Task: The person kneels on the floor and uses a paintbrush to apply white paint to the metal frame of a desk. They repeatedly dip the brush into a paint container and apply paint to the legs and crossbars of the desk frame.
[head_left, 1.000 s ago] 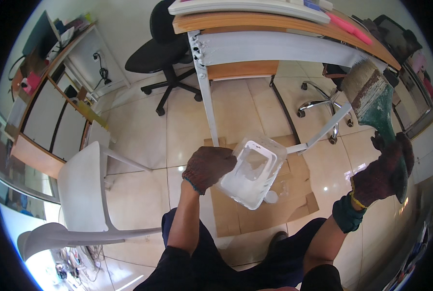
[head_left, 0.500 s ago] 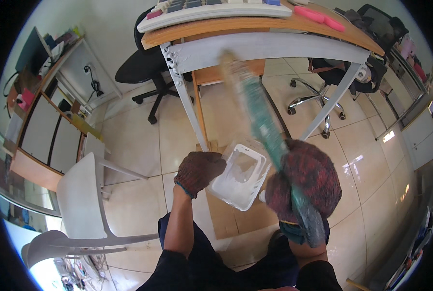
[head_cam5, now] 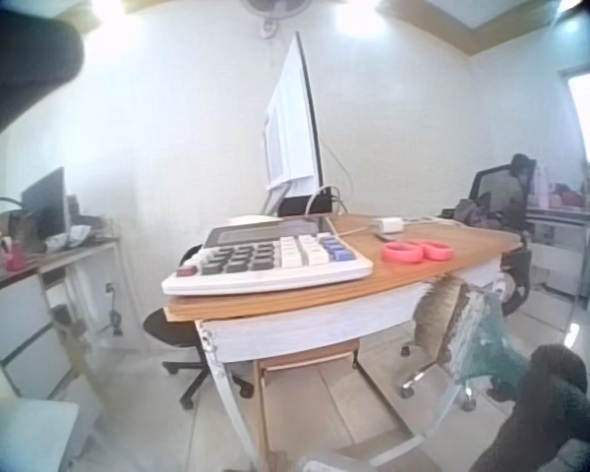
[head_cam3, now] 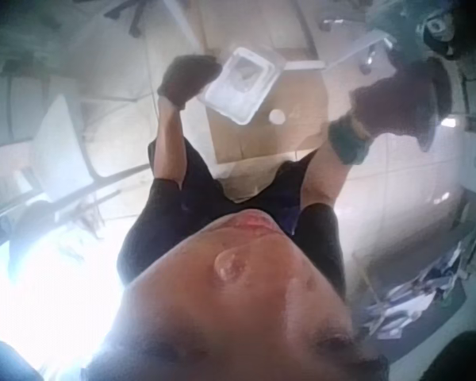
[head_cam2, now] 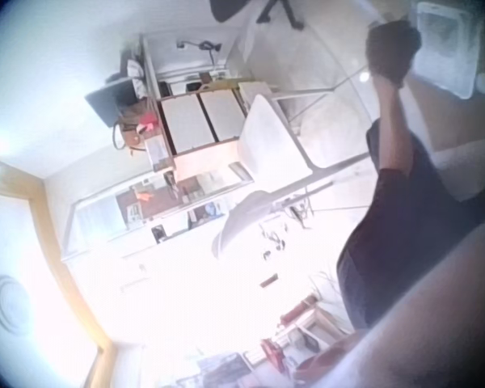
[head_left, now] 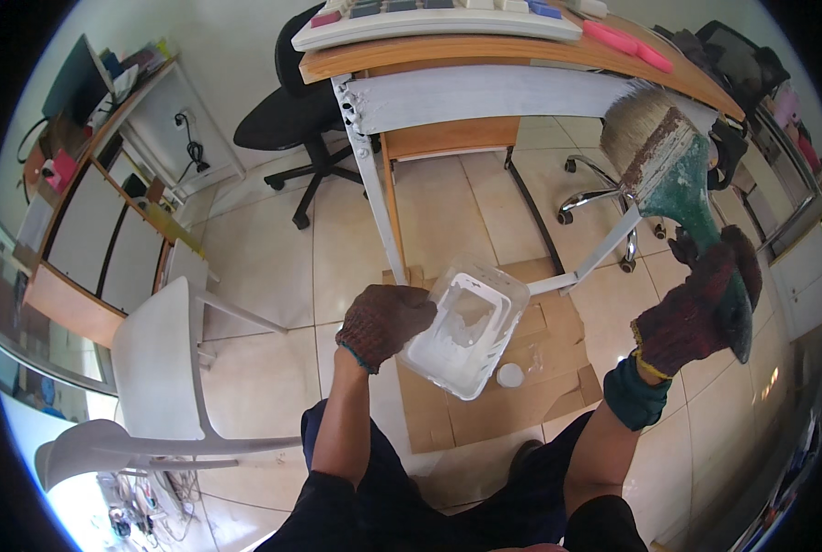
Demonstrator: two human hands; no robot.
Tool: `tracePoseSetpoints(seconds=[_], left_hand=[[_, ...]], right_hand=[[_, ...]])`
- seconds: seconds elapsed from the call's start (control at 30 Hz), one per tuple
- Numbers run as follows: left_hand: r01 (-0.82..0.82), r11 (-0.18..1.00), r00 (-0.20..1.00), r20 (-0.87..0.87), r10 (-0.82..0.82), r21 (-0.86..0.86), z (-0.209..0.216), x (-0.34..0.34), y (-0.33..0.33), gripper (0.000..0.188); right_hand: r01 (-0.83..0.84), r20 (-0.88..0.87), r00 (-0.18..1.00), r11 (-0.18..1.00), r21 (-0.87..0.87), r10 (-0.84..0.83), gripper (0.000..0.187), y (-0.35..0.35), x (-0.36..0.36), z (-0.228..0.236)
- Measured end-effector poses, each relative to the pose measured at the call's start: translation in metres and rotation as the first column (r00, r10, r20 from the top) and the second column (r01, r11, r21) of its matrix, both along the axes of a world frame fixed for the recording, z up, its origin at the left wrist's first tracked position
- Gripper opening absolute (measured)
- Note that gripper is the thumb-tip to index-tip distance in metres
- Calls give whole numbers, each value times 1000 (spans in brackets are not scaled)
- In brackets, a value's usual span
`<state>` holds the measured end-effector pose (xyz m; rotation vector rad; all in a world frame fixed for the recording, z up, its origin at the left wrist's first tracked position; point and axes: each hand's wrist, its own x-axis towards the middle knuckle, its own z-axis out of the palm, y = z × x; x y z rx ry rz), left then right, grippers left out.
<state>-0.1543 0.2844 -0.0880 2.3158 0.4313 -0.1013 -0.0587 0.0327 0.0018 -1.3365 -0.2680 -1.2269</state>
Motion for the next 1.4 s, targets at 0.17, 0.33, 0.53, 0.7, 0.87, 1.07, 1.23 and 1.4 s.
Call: tracePoseSetpoints(seconds=[0.17, 0.33, 0.53, 0.7, 0.87, 1.07, 1.23, 1.4], left_hand=[[-24, 1000, 999, -21, 24, 0, 2, 0, -2, 32], [-11, 1000, 1000, 27, 10, 19, -1, 1, -5, 32], [73, 987, 993, 81, -85, 145, -6, 3, -3, 32], [48, 997, 997, 61, -52, 66, -5, 3, -7, 30], [57, 993, 998, -2, -57, 99, -1, 5, -10, 32], [44, 993, 994, 96, -55, 110, -4, 4, -11, 29], [30, 996, 997, 67, -36, 78, -3, 3, -11, 29], [78, 984, 996, 29, -84, 159, -3, 5, -13, 32]], right_hand=[[-140, 116, 978, 954, -265, 175, 29, 27, -26, -15], [-169, -10, 977, 743, -648, 214, 25, 41, -57, -5], [-294, -128, 952, 718, -631, 277, 29, 42, -57, -12], [-455, 3, 890, 889, 49, 455, 35, 37, -16, -16], [-148, 23, 989, 989, -2, 148, 32, 1, 4, -17], [15, 106, 994, 971, -240, 11, 31, 11, -5, -28], [-112, 13, 988, 778, -618, 152, 24, 41, -48, -21], [-336, -64, 920, 691, -639, 388, 27, 50, -63, -17]])
